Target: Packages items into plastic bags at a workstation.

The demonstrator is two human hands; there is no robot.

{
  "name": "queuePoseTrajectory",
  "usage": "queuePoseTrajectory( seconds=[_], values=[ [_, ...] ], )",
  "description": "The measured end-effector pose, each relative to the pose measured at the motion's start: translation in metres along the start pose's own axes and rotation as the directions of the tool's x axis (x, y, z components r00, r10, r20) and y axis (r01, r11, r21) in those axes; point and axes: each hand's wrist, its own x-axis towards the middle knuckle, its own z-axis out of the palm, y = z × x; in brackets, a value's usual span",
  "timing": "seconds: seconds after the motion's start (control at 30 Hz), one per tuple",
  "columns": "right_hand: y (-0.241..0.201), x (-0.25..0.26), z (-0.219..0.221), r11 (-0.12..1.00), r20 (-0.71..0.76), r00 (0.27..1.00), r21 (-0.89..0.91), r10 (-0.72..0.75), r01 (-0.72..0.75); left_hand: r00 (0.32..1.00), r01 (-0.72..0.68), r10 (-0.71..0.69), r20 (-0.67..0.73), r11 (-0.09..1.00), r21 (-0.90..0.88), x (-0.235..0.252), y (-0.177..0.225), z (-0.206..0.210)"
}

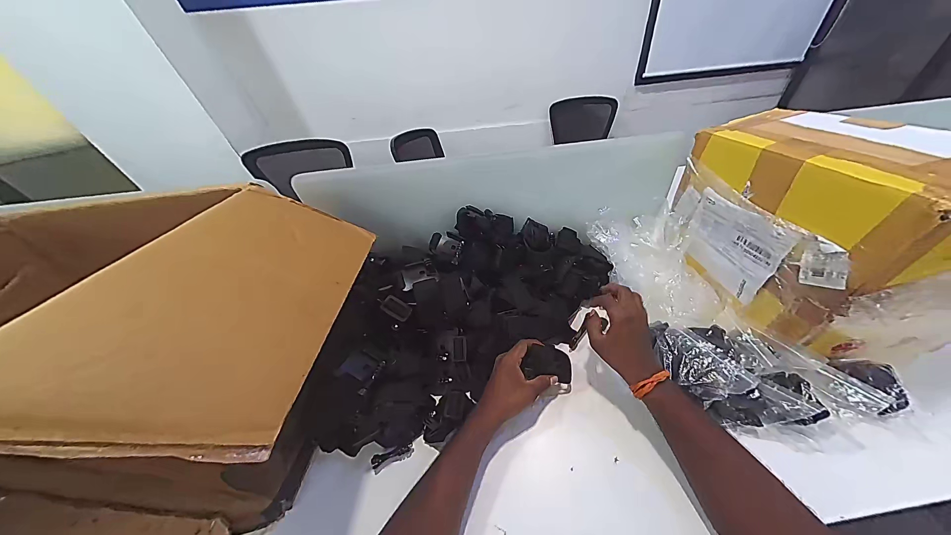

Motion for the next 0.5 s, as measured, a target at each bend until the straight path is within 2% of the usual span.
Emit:
queuePoseTrajectory(
  seconds=[0.07, 0.13, 0.2, 0.3, 0.5],
  values=[
    [-0.006, 0.001, -0.007, 0.975, 0.096, 0.988, -0.198, 0.122, -0.101, 0.996, -0.073, 0.069, 0.055, 0.994, 0.079, -0.001, -0.002, 0.001],
    [-0.008, 0.001, -0.009, 0.932, 0.278, 0.921, -0.313, 0.272, -0.181, 0.982, -0.155, 0.141, 0.124, 0.982, 0.112, -0.001, -0.007, 0.002],
    [-0.002, -0.001, -0.007, 0.901, 0.401, 0.845, -0.387, 0.354, -0.194, 0.97, -0.189, 0.17, 0.173, 0.977, 0.1, 0.0, -0.009, 0.005],
    [0.004, 0.001, -0.005, 0.901, 0.454, 0.814, -0.393, 0.362, -0.181, 0.969, -0.184, 0.165, 0.185, 0.979, 0.09, -0.001, -0.009, 0.005],
    [-0.005, 0.002, -0.007, 0.91, 0.454, 0.824, -0.381, 0.34, -0.165, 0.961, -0.203, 0.182, 0.207, 0.975, 0.088, -0.001, -0.009, 0.004]
  ],
)
